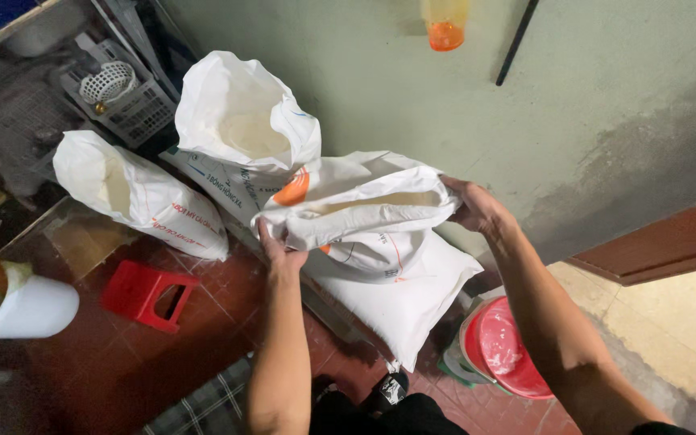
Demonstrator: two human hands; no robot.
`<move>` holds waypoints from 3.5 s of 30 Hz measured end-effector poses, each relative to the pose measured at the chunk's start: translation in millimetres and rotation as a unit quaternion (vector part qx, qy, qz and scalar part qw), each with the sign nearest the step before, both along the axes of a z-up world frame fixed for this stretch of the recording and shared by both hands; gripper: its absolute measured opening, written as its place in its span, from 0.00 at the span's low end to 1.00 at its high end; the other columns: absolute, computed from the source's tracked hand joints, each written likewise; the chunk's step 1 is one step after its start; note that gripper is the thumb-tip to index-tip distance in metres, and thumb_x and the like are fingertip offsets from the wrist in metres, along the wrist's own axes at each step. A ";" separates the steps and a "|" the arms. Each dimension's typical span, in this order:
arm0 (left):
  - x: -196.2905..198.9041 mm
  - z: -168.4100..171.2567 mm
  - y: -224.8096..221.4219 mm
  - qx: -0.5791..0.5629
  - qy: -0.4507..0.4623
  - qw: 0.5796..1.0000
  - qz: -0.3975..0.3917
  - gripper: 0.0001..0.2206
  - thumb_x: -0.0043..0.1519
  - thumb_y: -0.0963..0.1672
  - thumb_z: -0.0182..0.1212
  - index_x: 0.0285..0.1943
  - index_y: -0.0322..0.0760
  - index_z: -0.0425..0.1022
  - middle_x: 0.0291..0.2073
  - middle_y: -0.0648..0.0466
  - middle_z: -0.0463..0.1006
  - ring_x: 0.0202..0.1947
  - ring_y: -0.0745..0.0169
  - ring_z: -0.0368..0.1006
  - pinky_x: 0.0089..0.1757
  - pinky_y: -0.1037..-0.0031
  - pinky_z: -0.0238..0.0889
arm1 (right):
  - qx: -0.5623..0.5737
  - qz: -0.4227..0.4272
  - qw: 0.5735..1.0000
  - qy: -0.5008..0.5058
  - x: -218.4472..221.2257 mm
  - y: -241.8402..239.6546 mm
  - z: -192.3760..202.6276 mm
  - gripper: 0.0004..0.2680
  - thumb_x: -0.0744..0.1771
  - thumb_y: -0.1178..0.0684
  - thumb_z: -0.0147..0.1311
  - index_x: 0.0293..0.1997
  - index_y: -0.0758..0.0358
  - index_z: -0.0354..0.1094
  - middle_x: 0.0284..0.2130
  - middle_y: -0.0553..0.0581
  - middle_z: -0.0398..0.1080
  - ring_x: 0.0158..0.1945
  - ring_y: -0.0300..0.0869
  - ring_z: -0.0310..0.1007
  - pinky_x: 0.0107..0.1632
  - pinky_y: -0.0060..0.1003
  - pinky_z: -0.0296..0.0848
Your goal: The person carries a round component to a restroom sink, washes it by hand with water and a cloth, then returns to a storage area and uses a plastic scoop to transfer flour from large bags into a red bucket placed on a scale.
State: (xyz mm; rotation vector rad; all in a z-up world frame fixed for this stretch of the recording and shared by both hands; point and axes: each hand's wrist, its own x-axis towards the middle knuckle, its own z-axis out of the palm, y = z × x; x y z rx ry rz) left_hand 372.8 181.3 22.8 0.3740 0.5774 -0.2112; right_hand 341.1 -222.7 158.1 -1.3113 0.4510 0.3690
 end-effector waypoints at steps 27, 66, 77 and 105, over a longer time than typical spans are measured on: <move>86.7 -3.8 33.0 -0.077 -0.125 0.920 -0.363 0.17 0.64 0.53 0.61 0.52 0.40 0.80 0.45 0.55 0.82 0.47 0.57 0.78 0.51 0.60 0.70 | -0.500 0.156 0.852 -0.011 102.8 99.7 -23.9 0.21 0.74 0.39 0.49 0.44 0.74 0.76 0.39 0.77 0.75 0.43 0.63 0.78 0.48 0.55 0.76; 239.0 -5.9 -28.4 0.593 -0.206 0.605 -0.490 0.18 0.71 0.53 0.58 0.50 0.35 0.80 0.45 0.42 0.81 0.47 0.45 0.77 0.51 0.58 0.68 | -0.223 -0.200 0.937 0.181 26.2 -4.3 -121.1 0.16 0.65 0.45 0.59 0.55 0.64 0.72 0.42 0.58 0.79 0.41 0.43 0.79 0.53 0.41 0.75; 58.3 87.5 -78.9 0.676 -0.421 0.319 -0.513 0.25 0.70 0.57 0.50 0.47 0.31 0.79 0.35 0.39 0.82 0.36 0.46 0.78 0.39 0.59 0.68 | -0.676 0.162 0.718 0.043 56.1 64.9 -62.2 0.26 0.63 0.31 0.56 0.65 0.50 0.66 0.52 0.59 0.75 0.56 0.53 0.74 0.64 0.62 0.62; 55.3 -76.0 -71.4 -0.027 0.051 0.996 -0.071 0.21 0.68 0.54 0.48 0.60 0.40 0.73 0.54 0.52 0.78 0.54 0.55 0.73 0.54 0.58 0.67 | -0.316 -0.151 0.935 0.045 32.7 -26.1 -133.5 0.18 0.66 0.52 0.52 0.61 0.70 0.61 0.52 0.71 0.67 0.51 0.61 0.70 0.54 0.54 0.71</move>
